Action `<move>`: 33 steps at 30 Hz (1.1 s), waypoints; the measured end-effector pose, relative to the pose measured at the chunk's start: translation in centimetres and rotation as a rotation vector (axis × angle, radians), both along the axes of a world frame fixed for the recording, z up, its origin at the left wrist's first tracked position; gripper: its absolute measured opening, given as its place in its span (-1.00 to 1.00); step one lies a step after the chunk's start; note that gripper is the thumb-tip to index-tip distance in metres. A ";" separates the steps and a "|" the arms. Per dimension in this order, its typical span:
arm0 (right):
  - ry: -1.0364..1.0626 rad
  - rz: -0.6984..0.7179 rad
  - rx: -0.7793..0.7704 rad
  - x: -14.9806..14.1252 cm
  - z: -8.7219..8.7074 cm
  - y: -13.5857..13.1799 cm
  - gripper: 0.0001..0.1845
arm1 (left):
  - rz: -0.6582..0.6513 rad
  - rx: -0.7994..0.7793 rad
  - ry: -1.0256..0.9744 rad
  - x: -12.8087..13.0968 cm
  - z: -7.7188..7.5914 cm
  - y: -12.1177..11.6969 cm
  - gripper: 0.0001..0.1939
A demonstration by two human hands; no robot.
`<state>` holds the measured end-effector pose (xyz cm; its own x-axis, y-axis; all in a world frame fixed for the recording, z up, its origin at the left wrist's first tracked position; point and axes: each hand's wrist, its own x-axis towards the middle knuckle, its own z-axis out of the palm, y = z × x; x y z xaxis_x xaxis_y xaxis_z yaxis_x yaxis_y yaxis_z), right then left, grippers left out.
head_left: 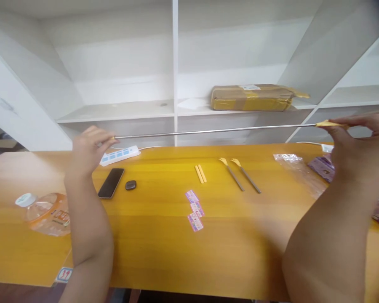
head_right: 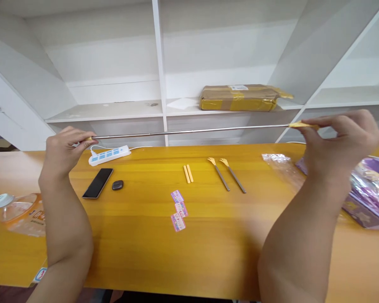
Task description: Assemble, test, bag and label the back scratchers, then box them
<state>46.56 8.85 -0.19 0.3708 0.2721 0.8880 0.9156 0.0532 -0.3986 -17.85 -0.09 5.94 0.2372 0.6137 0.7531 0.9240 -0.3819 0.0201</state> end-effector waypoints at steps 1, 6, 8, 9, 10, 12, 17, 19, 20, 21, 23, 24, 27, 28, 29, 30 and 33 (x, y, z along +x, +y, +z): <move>0.000 0.025 0.005 -0.8 0.4 -0.3 -0.85 | 0.021 -0.009 0.015 0.0 0.0 0.1 -0.73; 0.072 0.127 0.000 -2.8 1.4 -1.6 -0.87 | 0.267 -0.032 0.119 0.0 0.1 0.6 -0.69; 0.132 0.186 -0.029 -2.4 1.2 -1.2 -0.80 | 0.334 -0.022 0.139 0.3 -0.1 0.9 -0.67; 0.158 0.197 -0.054 -2.0 1.0 -0.8 -0.76 | 0.367 -0.020 0.144 0.4 -0.3 1.1 -0.68; 0.171 0.191 -0.082 -1.4 0.9 -0.2 -0.71 | 0.403 -0.025 0.147 0.6 -0.4 1.3 -0.71; 0.163 0.141 -0.132 -0.6 0.5 1.3 -0.67 | 0.489 -0.048 0.150 1.2 -0.7 1.5 -0.76; -0.069 0.253 -0.036 -2.0 -0.1 3.3 -0.76 | 0.581 -0.184 0.232 4.6 -1.2 1.8 -0.77; -0.185 0.371 0.025 -4.1 -0.2 3.2 -0.73 | 0.587 -0.258 0.246 6.2 -1.4 2.0 -0.76; -0.225 0.423 0.035 -5.3 -0.3 3.1 -0.71 | 0.594 -0.293 0.244 6.9 -1.5 2.1 -0.76; -0.254 0.468 0.036 -6.5 -0.3 2.9 -0.70 | 0.600 -0.322 0.241 7.5 -1.6 2.2 -0.75; -0.312 0.554 0.005 -8.7 -0.4 2.4 -0.71 | 0.611 -0.365 0.238 8.3 -1.7 2.3 -0.75; -0.335 0.592 -0.018 -9.7 -0.5 2.1 -0.71 | 0.614 -0.378 0.242 8.5 -1.8 2.3 -0.75; -0.354 0.649 -0.090 -12.5 -0.9 1.4 -0.63 | 0.621 -0.394 0.270 8.8 -1.7 2.2 -0.75; -0.343 0.651 -0.104 -13.3 -1.0 1.2 -0.60 | 0.631 -0.397 0.282 8.9 -1.7 2.1 -0.75; -0.330 0.650 -0.112 -14.0 -1.1 1.0 -0.59 | 0.645 -0.400 0.293 8.9 -1.6 2.0 -0.75; -0.319 0.650 -0.112 -14.7 -1.1 0.8 -0.58 | 0.663 -0.401 0.300 9.0 -1.6 1.9 -0.74; -0.339 0.695 -0.095 -16.9 -1.2 0.0 -0.56 | 0.678 -0.415 0.310 9.9 -1.4 1.5 -0.74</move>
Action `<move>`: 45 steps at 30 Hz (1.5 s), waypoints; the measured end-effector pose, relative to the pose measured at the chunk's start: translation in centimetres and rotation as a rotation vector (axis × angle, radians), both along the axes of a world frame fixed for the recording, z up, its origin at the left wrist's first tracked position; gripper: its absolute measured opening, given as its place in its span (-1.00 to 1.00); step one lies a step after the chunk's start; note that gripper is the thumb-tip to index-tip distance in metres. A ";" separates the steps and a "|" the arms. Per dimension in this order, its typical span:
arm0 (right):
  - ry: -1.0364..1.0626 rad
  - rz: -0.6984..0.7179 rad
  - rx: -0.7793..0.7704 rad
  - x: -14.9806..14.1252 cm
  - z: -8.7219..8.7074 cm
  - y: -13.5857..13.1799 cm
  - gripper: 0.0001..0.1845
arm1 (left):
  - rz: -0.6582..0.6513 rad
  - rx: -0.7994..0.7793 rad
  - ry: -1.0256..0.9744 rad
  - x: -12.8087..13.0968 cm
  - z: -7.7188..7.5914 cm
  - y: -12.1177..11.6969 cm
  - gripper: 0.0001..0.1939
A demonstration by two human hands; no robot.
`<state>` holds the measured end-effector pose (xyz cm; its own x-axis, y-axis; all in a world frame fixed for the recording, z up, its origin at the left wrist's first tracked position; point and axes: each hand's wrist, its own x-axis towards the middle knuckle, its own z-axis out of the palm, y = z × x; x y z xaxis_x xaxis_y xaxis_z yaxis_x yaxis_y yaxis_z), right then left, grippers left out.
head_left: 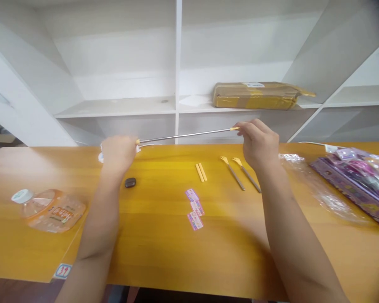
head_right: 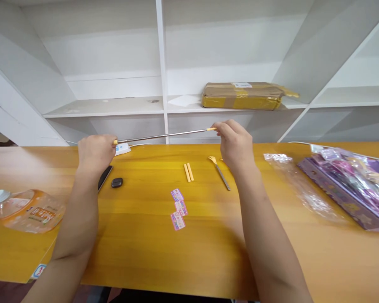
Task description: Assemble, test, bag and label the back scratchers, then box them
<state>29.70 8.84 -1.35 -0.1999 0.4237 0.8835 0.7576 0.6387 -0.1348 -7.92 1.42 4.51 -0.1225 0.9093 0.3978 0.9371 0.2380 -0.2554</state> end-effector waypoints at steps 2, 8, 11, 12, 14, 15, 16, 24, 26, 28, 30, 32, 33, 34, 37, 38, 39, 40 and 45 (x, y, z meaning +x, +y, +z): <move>-0.053 0.056 0.018 -2.0 -0.2 -0.9 -0.55 | -0.036 -0.033 -0.008 1.2 0.0 -0.2 -0.74; -0.224 0.087 0.001 -8.1 -1.6 -4.2 -0.44 | -0.120 -0.118 -0.051 4.7 -0.6 -1.0 -0.73; -0.265 0.091 0.004 -9.3 -1.7 -5.4 -0.43 | -0.154 -0.121 -0.063 5.6 -1.4 -1.5 -0.70; -0.280 0.095 0.002 -9.5 -1.6 -5.7 -0.43 | -0.182 -0.116 -0.073 5.8 -1.7 -1.6 -0.69; -0.311 0.106 -0.008 -9.5 -1.4 -6.2 -0.44 | -0.235 -0.099 -0.096 6.3 -2.5 -1.6 -0.68; -0.326 0.115 -0.015 -9.5 -1.2 -6.4 -0.45 | -0.249 -0.099 -0.103 6.4 -2.7 -1.6 -0.68; -0.339 0.124 -0.022 -9.4 -1.0 -6.5 -0.45 | -0.256 -0.102 -0.106 6.6 -2.9 -1.5 -0.69; -0.388 0.138 -0.112 -8.4 0.6 -6.6 -0.72 | -0.306 -0.117 -0.133 6.7 -2.9 -1.1 -0.73; -0.372 0.161 -0.142 -8.2 0.8 -6.8 -0.76 | -0.327 -0.116 -0.138 6.7 -3.0 -1.2 -0.72; -0.367 0.174 -0.175 -8.0 1.0 -7.0 -0.75 | -0.348 -0.112 -0.138 6.8 -3.2 -1.3 -0.73; -0.377 0.173 -0.202 -7.9 1.1 -7.2 -0.74 | -0.360 -0.111 -0.133 6.8 -3.4 -1.3 -0.75; -0.398 0.161 -0.218 -7.8 1.2 -7.4 -0.73 | -0.365 -0.114 -0.121 6.8 -3.5 -1.2 -0.75; -0.413 0.152 -0.222 -7.7 1.2 -7.4 -0.73 | -0.370 -0.115 -0.108 6.8 -3.4 -1.2 -0.75; -0.430 0.143 -0.223 -7.6 1.3 -7.5 -0.74 | -0.382 -0.117 -0.091 6.7 -3.4 -1.2 -0.74; -0.481 0.146 -0.208 -7.5 1.4 -7.5 -0.79 | -0.412 -0.124 -0.040 6.4 -3.1 -1.0 -0.73; -0.488 0.155 -0.195 -7.5 1.4 -7.4 -0.80 | -0.417 -0.123 -0.029 6.4 -3.0 -0.9 -0.73; -0.487 0.165 -0.180 -7.6 1.3 -7.2 -0.79 | -0.418 -0.120 -0.022 6.3 -2.9 -0.8 -0.74; -0.482 0.172 -0.160 -7.7 1.2 -7.1 -0.78 | -0.413 -0.114 -0.018 6.3 -2.9 -0.7 -0.74; -0.480 0.140 -0.049 -7.6 0.4 -5.2 -0.75 | -0.381 -0.097 -0.013 5.9 -3.4 1.0 -0.73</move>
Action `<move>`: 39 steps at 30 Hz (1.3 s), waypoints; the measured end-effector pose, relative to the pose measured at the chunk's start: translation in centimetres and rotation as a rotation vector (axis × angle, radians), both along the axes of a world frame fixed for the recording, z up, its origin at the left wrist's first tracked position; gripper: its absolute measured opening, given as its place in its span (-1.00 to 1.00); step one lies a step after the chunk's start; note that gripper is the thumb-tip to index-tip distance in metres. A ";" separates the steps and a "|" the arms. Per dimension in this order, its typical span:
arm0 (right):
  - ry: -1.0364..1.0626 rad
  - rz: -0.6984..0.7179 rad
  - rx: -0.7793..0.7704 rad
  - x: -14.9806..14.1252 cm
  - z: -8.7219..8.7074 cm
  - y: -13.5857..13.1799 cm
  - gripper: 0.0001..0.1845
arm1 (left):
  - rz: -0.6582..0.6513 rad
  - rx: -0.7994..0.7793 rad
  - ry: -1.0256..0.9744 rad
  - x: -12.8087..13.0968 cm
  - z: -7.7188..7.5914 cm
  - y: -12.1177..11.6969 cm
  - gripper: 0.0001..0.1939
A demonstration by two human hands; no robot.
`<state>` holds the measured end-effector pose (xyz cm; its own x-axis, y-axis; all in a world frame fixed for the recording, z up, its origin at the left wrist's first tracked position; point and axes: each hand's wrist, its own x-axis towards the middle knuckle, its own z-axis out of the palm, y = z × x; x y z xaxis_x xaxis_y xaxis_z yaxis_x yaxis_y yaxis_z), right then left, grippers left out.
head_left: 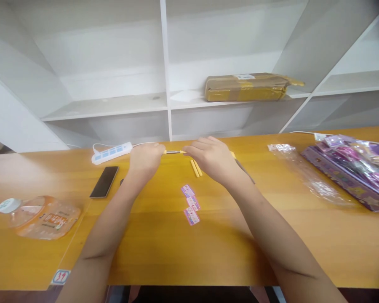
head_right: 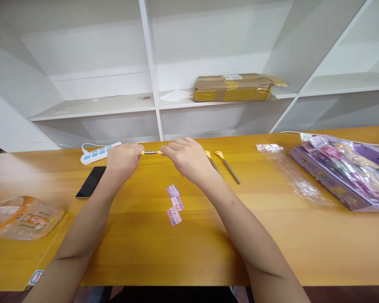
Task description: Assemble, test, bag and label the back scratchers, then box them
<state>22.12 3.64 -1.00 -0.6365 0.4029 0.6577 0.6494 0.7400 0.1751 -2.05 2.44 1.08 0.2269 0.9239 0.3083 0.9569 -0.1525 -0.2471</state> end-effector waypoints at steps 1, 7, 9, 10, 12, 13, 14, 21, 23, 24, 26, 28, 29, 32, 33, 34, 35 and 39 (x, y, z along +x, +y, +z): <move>0.004 -0.019 0.019 0.4 -0.2 0.6 -0.74 | 0.028 0.000 -0.001 -0.5 -0.1 0.5 -0.72; 0.075 -0.109 0.072 5.0 -1.5 5.4 -0.67 | 0.156 0.110 -0.016 -4.8 -0.5 3.1 -0.69; 0.065 -0.082 0.070 5.9 -1.9 6.5 -0.64 | 0.140 0.108 -0.014 -5.5 -0.9 3.8 -0.70; 0.067 -0.078 0.074 6.1 -2.1 7.0 -0.64 | 0.135 0.103 -0.018 -5.7 -1.1 4.0 -0.70; 0.075 -0.079 0.095 6.6 -2.4 7.6 -0.64 | 0.135 0.102 -0.033 -5.9 -1.5 4.5 -0.69; 0.084 -0.086 0.109 7.1 -2.5 7.8 -0.64 | 0.148 0.106 -0.042 -6.1 -1.5 4.7 -0.68; 0.100 -0.097 0.124 7.7 -2.5 8.1 -0.64 | 0.168 0.113 -0.051 -6.4 -1.5 4.8 -0.68; 0.290 -0.314 0.072 15.4 -2.4 9.4 -0.61 | 0.313 0.245 -0.024 -11.7 -0.4 5.4 -0.69; 0.328 -0.334 0.054 17.4 -2.4 9.5 -0.60 | 0.312 0.273 -0.009 -13.2 -0.3 5.6 -0.70; 0.343 -0.344 0.047 18.2 -2.4 9.4 -0.59 | 0.305 0.281 -0.008 -13.8 -0.3 5.6 -0.71; 0.381 -0.398 0.040 19.6 -2.5 9.3 -0.57 | 0.304 0.296 -0.013 -14.9 -0.4 5.8 -0.73; 0.425 -0.473 0.056 20.9 -2.7 9.2 -0.57 | 0.317 0.296 -0.011 -15.6 -0.6 5.9 -0.73; 0.441 -0.496 0.066 21.5 -2.9 9.2 -0.58 | 0.322 0.285 -0.007 -15.8 -0.7 5.9 -0.73; 0.448 -0.514 0.046 22.8 -3.4 9.3 -0.64 | 0.322 0.219 0.005 -15.8 -1.1 6.1 -0.71; 0.444 -0.517 0.022 23.1 -3.5 9.3 -0.65 | 0.327 0.195 0.006 -15.6 -1.2 6.1 -0.71; 0.447 -0.521 0.002 23.2 -3.5 9.3 -0.67 | 0.336 0.175 0.004 -15.4 -1.3 6.1 -0.71; 0.455 -0.521 -0.012 23.2 -3.5 9.2 -0.69 | 0.346 0.161 0.000 -15.1 -1.4 6.1 -0.70; 0.510 -0.453 -0.022 22.9 -3.4 8.6 -0.69 | 0.367 0.131 -0.017 -14.2 -1.3 5.9 -0.66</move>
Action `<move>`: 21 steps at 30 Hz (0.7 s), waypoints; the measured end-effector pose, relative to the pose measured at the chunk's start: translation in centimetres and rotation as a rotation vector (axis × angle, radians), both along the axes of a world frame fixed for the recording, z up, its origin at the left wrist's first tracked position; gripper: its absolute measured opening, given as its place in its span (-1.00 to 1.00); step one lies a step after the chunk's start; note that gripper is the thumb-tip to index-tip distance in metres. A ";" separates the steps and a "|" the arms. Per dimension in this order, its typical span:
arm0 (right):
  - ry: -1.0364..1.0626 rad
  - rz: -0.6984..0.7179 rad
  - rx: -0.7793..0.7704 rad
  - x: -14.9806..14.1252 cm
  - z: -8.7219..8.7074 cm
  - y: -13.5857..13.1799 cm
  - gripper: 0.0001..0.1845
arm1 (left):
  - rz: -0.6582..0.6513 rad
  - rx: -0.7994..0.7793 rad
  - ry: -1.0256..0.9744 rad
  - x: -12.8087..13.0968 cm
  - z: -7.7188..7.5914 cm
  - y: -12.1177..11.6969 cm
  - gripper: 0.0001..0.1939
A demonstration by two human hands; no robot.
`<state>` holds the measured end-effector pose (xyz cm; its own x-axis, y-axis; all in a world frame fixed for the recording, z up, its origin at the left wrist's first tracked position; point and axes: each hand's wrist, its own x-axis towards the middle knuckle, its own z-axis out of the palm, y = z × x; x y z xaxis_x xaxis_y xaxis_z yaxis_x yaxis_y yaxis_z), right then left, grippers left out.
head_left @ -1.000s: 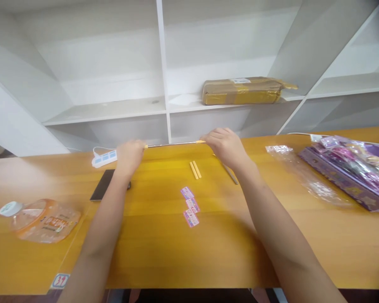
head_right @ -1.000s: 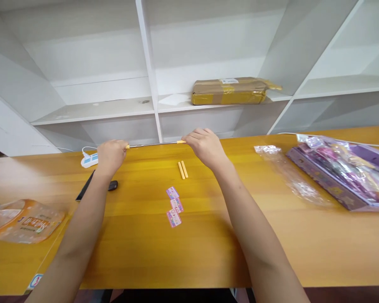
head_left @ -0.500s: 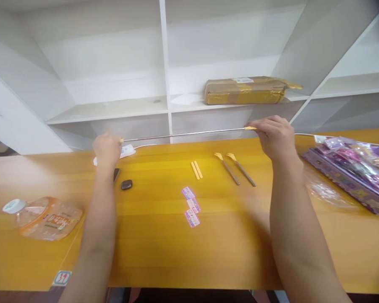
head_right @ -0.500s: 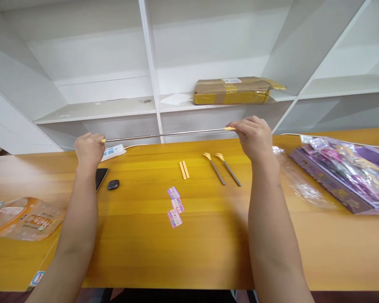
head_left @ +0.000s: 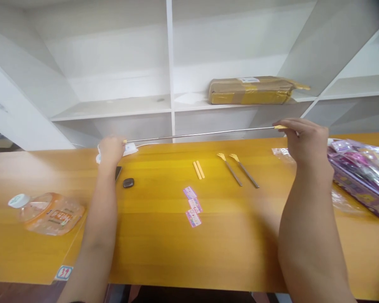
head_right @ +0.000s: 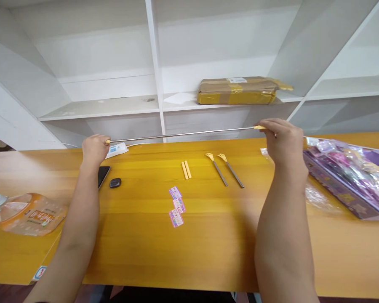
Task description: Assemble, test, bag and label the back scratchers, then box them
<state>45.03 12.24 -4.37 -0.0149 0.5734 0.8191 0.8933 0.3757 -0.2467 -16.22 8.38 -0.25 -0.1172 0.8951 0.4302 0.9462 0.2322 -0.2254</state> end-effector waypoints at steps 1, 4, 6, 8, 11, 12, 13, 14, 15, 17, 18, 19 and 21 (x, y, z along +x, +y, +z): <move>0.007 0.010 0.008 0.0 0.0 -0.1 -0.69 | 0.000 -0.004 -0.005 0.2 0.1 -0.1 -0.66; 0.009 0.013 0.034 0.2 0.1 -0.3 -0.71 | -0.003 -0.014 -0.025 0.6 0.4 -0.4 -0.66; 0.019 0.008 0.023 0.4 0.1 -0.3 -0.69 | -0.003 -0.024 -0.037 0.9 0.7 -0.5 -0.66; 0.035 0.008 -0.010 0.2 0.3 -0.3 -0.67 | -0.001 -0.037 -0.041 1.2 0.8 -0.6 -0.66; 0.043 0.030 -0.052 -0.7 0.7 -0.5 -0.67 | -0.018 -0.063 -0.039 1.8 0.8 -0.5 -0.67; 0.037 0.042 -0.064 -1.3 0.9 -0.5 -0.67 | -0.030 -0.074 -0.037 2.1 0.7 -0.5 -0.67; 0.025 0.058 -0.077 -1.9 1.1 -0.5 -0.67 | -0.043 -0.084 -0.032 2.5 0.6 -0.4 -0.68; 0.007 0.077 -0.089 -2.6 1.3 -0.5 -0.66 | -0.058 -0.093 -0.026 2.8 0.5 -0.4 -0.68; -0.016 0.095 -0.101 -3.4 1.4 -0.5 -0.65 | -0.073 -0.098 -0.022 3.2 0.4 -0.3 -0.69; -0.062 0.112 -0.115 -4.8 1.6 -0.4 -0.64 | -0.097 -0.101 -0.023 3.7 0.2 -0.2 -0.69; -0.083 0.113 -0.119 -5.3 1.6 -0.3 -0.64 | -0.099 -0.103 -0.028 3.8 0.1 -0.1 -0.70; -0.102 0.111 -0.118 -5.7 1.5 -0.2 -0.63 | -0.095 -0.105 -0.036 3.8 0.0 0.0 -0.71; -0.125 0.115 -0.116 -6.2 1.5 -0.1 -0.59 | -0.078 -0.106 -0.056 3.6 0.0 0.0 -0.72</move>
<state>38.85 12.09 -2.88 -0.1831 0.6524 0.7354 0.8727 0.4523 -0.1840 -12.59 8.42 -0.27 -0.0668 0.9425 0.3275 0.9722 0.1353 -0.1911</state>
